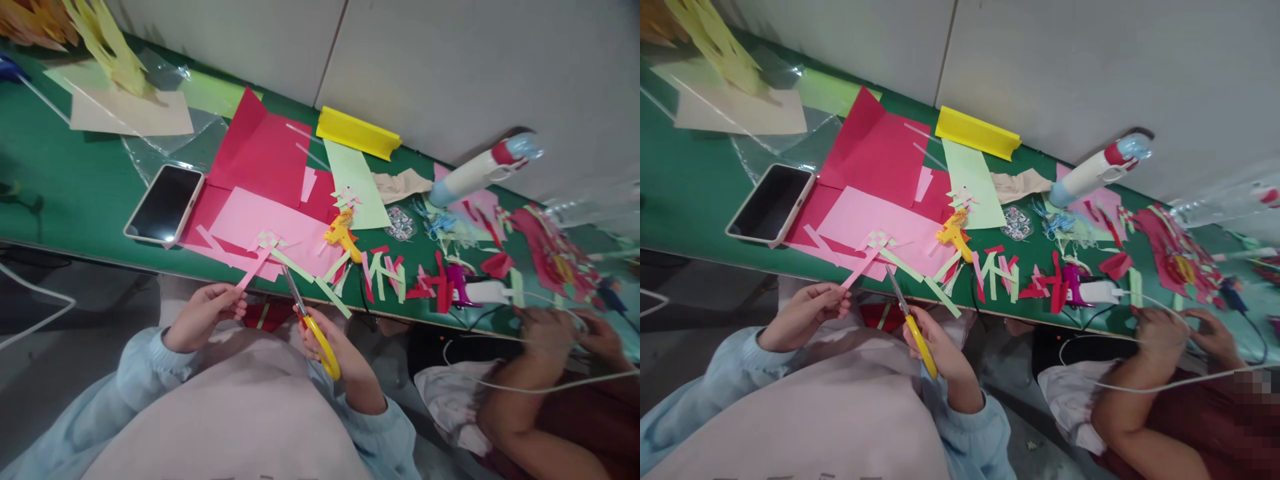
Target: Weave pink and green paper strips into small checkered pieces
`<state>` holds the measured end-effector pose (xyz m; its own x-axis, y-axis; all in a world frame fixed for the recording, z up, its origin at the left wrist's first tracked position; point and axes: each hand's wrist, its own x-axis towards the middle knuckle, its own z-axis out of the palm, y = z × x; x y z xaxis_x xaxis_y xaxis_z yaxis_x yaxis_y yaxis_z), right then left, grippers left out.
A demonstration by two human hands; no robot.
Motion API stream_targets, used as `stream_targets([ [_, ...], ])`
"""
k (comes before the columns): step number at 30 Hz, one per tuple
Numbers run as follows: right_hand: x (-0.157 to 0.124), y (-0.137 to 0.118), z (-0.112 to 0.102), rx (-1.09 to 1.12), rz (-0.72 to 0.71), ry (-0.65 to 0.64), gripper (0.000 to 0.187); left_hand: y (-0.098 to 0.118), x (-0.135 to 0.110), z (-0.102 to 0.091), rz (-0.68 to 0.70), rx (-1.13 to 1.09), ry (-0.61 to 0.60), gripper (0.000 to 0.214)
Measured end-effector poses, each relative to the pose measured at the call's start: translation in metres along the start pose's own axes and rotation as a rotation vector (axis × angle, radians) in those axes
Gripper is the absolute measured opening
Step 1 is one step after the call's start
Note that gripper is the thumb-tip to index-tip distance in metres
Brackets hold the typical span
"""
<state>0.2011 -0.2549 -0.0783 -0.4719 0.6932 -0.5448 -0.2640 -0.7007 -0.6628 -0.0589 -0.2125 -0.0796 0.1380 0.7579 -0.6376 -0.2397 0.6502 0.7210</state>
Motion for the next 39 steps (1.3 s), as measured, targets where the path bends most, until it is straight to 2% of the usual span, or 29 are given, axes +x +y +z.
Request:
stream_targets([
  [6, -0.002, 0.004, -0.003, -0.044, 0.077, -0.069, 0.048, -0.005, -0.013, -0.018, -0.01, -0.063, 0.004, 0.027],
  [15, 0.0, 0.009, -0.004, -0.091, 0.123, -0.094, 0.048, -0.011, -0.016, -0.031, -0.047, 0.1, -0.034, 0.03],
  [24, 0.006, 0.013, -0.007, -0.157, 0.118, -0.082, 0.054, 0.0, 0.0, -0.021, -0.024, 0.111, -0.077, 0.04],
  [33, 0.007, 0.006, 0.0, -0.126, 0.11, -0.087, 0.051, 0.01, 0.002, -0.013, -0.106, 0.017, -0.09, 0.046],
  [39, 0.008, 0.0, 0.006, -0.15, 0.103, -0.095, 0.044, 0.014, 0.005, -0.009, -0.113, -0.03, -0.082, 0.046],
])
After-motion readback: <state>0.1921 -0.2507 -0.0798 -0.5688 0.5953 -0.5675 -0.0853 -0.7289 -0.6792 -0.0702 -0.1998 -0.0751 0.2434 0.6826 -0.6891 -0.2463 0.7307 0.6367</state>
